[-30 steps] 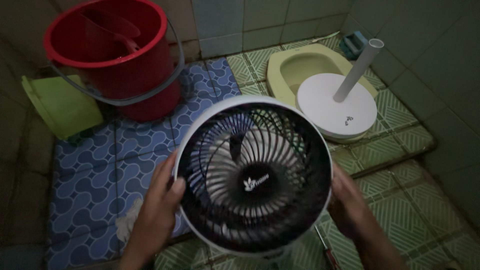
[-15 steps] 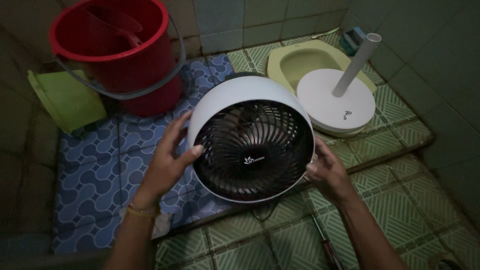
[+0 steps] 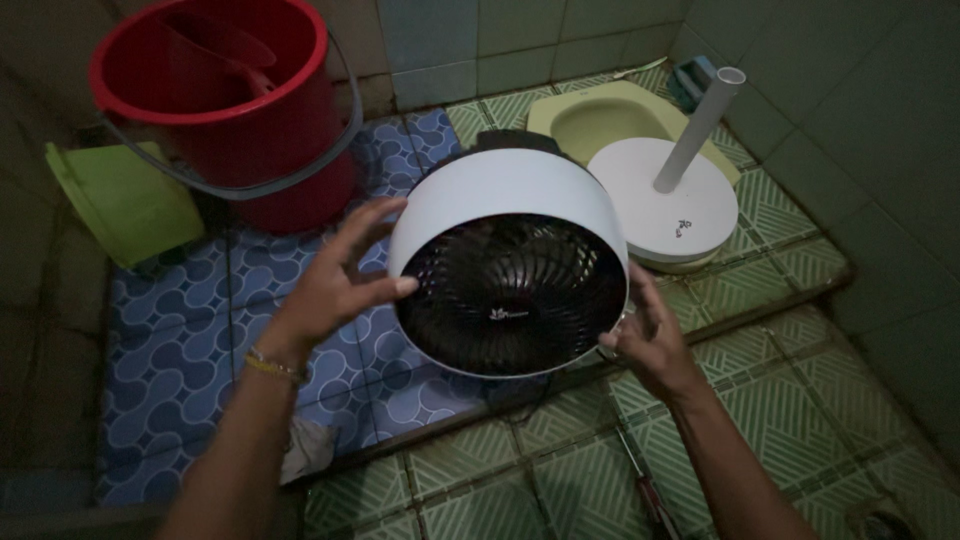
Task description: The person works on a small desk fan on the bathroom floor, using a screwdriver to unscrew the rear grille cover. They remove the front grille and fan blades, then reattach the blades and grille and reassemble the fan.
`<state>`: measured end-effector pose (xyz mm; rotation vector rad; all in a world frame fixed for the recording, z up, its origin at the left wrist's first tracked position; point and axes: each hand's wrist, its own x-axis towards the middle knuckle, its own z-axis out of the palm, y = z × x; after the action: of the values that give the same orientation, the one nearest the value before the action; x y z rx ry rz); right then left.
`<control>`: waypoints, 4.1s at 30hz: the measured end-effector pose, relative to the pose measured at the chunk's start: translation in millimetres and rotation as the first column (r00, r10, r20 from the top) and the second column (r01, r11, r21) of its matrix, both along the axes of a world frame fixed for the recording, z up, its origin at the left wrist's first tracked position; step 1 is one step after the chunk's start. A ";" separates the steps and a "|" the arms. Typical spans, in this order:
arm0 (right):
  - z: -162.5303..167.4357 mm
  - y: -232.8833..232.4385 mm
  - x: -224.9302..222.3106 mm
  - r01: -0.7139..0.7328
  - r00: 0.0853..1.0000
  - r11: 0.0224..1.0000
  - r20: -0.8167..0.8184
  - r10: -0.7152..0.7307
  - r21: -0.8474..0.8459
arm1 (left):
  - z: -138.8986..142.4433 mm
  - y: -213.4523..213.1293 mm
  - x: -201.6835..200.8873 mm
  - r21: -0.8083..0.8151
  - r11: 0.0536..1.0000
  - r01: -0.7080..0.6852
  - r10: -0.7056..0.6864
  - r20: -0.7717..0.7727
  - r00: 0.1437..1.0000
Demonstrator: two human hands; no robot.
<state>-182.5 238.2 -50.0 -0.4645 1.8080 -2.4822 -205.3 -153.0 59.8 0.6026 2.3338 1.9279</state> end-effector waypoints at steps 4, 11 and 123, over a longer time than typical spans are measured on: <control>-1.8 4.5 -5.1 0.051 0.997 0.998 -0.062 -0.050 0.029 | 9.0 3.3 -17.9 -0.036 0.998 0.055 -0.056 -0.011 0.998; -1.0 4.1 -5.6 0.087 0.991 0.996 -0.102 -0.085 0.009 | 7.2 9.0 -39.6 -0.020 0.994 0.108 -0.108 -0.005 0.994; -36.9 -38.0 17.6 -0.191 0.927 0.965 0.292 0.238 -0.180 | -135.4 35.5 37.8 0.114 0.697 -0.708 0.709 0.041 0.704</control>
<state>-164.9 200.2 -86.9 -0.2413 1.3834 -2.3861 -167.5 -117.5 -75.6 -0.3968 2.7156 2.3359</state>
